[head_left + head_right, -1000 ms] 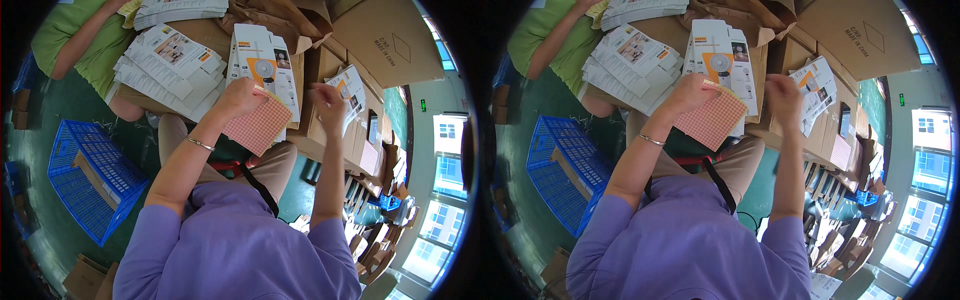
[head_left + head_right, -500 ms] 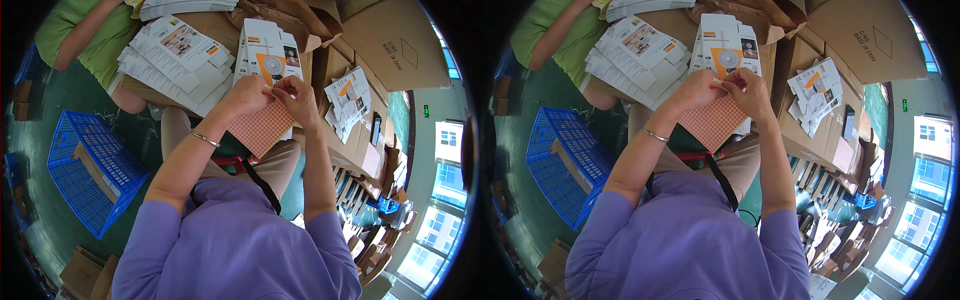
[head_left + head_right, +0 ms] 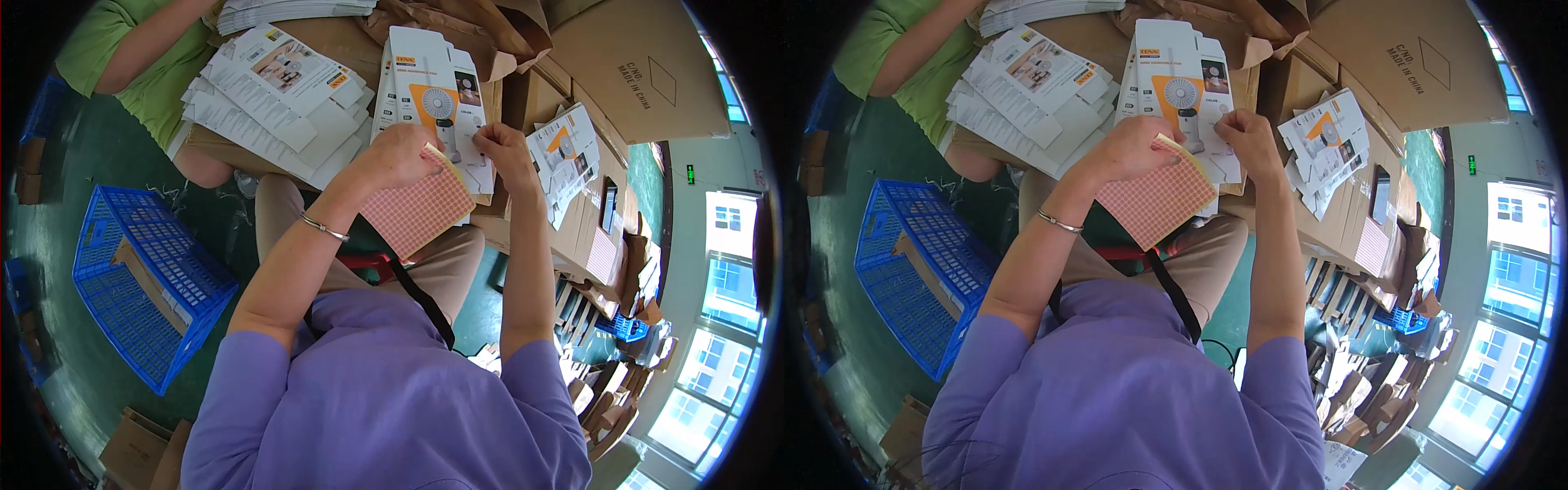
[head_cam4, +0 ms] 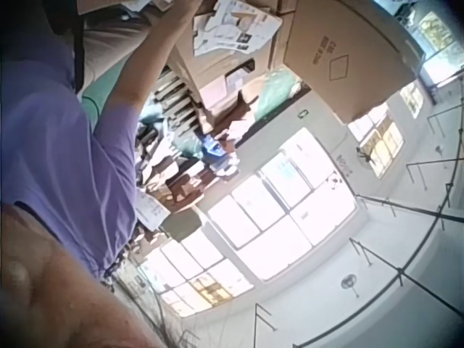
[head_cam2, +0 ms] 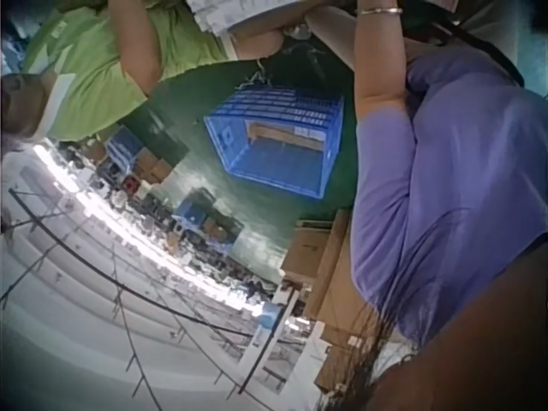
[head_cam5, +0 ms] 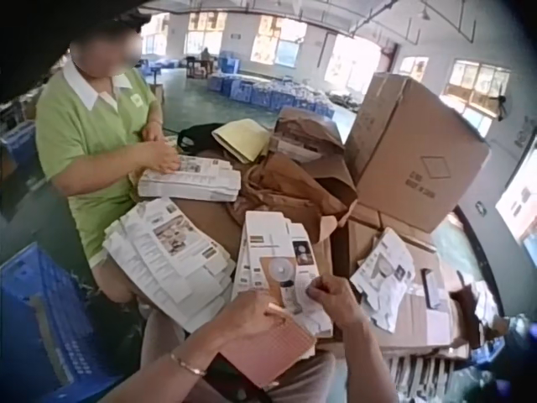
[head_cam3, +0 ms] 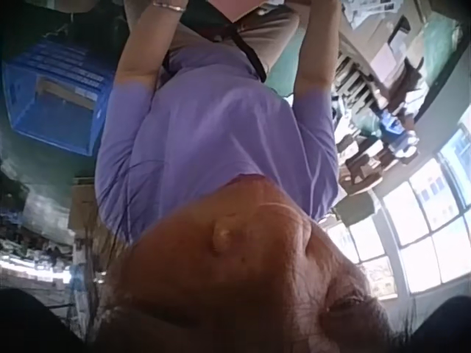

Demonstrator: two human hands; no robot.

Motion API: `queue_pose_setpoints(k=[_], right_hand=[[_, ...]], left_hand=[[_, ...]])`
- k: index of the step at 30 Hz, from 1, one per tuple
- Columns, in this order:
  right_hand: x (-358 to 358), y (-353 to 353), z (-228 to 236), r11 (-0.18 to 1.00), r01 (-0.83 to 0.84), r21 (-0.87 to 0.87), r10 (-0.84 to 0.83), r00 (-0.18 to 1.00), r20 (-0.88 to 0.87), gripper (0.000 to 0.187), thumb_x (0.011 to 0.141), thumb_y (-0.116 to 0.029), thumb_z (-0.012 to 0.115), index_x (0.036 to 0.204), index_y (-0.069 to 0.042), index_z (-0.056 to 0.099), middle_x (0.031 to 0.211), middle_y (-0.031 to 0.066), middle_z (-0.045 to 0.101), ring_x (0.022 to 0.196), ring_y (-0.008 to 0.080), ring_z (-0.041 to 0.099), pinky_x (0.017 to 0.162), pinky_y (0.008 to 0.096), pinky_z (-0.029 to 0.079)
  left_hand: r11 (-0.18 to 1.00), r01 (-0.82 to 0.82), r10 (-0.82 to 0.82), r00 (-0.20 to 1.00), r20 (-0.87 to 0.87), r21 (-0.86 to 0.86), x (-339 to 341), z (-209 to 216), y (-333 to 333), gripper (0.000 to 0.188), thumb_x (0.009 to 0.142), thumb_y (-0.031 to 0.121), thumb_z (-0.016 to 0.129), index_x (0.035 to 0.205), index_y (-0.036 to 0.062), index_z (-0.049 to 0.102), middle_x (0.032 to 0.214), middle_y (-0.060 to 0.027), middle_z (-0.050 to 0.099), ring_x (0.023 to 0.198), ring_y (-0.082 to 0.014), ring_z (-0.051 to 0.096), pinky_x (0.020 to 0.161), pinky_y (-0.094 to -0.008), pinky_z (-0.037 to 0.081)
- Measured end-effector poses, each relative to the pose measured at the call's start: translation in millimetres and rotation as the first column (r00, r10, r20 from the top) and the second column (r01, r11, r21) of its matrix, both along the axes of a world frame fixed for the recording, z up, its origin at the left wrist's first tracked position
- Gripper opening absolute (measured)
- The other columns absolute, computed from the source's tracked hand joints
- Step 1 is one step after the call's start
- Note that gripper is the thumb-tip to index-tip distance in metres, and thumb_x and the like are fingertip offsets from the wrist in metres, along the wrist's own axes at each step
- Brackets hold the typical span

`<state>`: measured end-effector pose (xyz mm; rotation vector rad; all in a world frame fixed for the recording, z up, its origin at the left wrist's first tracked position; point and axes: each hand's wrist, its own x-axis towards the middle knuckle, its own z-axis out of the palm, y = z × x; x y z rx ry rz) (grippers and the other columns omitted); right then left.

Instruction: Peeling small yellow stickers from a sheet and applying them to specific locations on instruction manuals.

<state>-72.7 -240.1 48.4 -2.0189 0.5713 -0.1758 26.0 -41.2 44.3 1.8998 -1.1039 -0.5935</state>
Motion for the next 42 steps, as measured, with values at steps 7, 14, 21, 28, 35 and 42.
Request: queue_pose_setpoints(k=[7,14,21,28,35,42], right_hand=[[11.8,-23.6,-6.7,0.998,-0.014,0.062,0.02,0.994,-0.105,0.009,0.078,-0.01,0.067,0.08,-0.002,0.064,0.069,-0.0023,0.056,0.062,0.0056,0.045,0.057,0.0211,0.035],[20.4,-29.7,-14.4,0.999,0.014,0.039,-0.008,0.987,-0.162,0.009,0.072,-0.006,0.069,0.076,0.002,0.066,0.069,0.0021,0.06,0.063,0.0089,0.051,0.06,0.0251,0.043],[24.2,-26.5,-17.9,0.996,-0.001,-0.088,-0.016,0.982,-0.188,0.009,0.07,-0.006,0.068,0.074,0.002,0.065,0.065,0.0027,0.06,0.059,0.0097,0.051,0.057,0.0264,0.044],[22.1,-25.4,-19.8,0.983,0.001,-0.181,-0.04,0.977,-0.212,0.009,0.073,-0.007,0.069,0.076,0.0,0.064,0.068,0.0016,0.059,0.061,0.0084,0.05,0.056,0.0235,0.042],[5.4,-31.1,-28.9,0.899,0.196,-0.392,-0.265,0.956,-0.129,0.033,0.071,-0.03,0.072,0.075,0.002,0.064,0.066,0.0118,0.063,0.06,0.0174,0.06,0.059,0.0307,0.048],[0.0,-12.6,-19.3,0.952,0.305,-0.041,-0.307,0.946,-0.103,0.028,0.079,-0.027,0.07,0.078,0.0,0.065,0.063,0.0017,0.058,0.054,0.0087,0.05,0.049,0.0253,0.041]], left_hand=[[0.998,-0.015,0.012,0.998,0.063,0.053,-3.1,-5.5,-6.3,0.03,0.075,0.017,0.065,0.104,0.0082,0.068,0.1,-0.0158,0.066,0.096,-0.0289,0.062,0.087,-0.0371,0.048],[0.999,-0.031,0.028,0.994,0.101,0.028,-2.3,-11.2,-8.6,0.03,0.076,0.015,0.064,0.106,0.0084,0.067,0.101,-0.0161,0.065,0.097,-0.0291,0.062,0.088,-0.0374,0.048],[0.999,-0.022,0.018,0.995,0.103,0.037,-2.1,-12.3,-8.3,0.03,0.077,0.014,0.065,0.106,0.0079,0.067,0.101,-0.0172,0.065,0.096,-0.0295,0.062,0.088,-0.0376,0.048],[0.999,-0.028,0.023,0.993,0.12,0.038,-5.2,-10.1,-8.6,0.03,0.078,0.013,0.064,0.107,0.0071,0.066,0.101,-0.0165,0.066,0.096,-0.0291,0.062,0.088,-0.0375,0.048],[0.999,-0.037,0.035,0.994,0.1,0.022,-4.2,-7.6,-7.3,0.029,0.077,0.013,0.063,0.106,0.0059,0.066,0.103,-0.0167,0.065,0.097,-0.0294,0.062,0.089,-0.0374,0.047],[0.999,-0.031,0.031,0.998,0.048,-0.009,1.2,-8.1,-1.8,0.03,0.076,0.014,0.063,0.105,0.0065,0.067,0.105,-0.0168,0.064,0.097,-0.0293,0.062,0.088,-0.0373,0.047]])
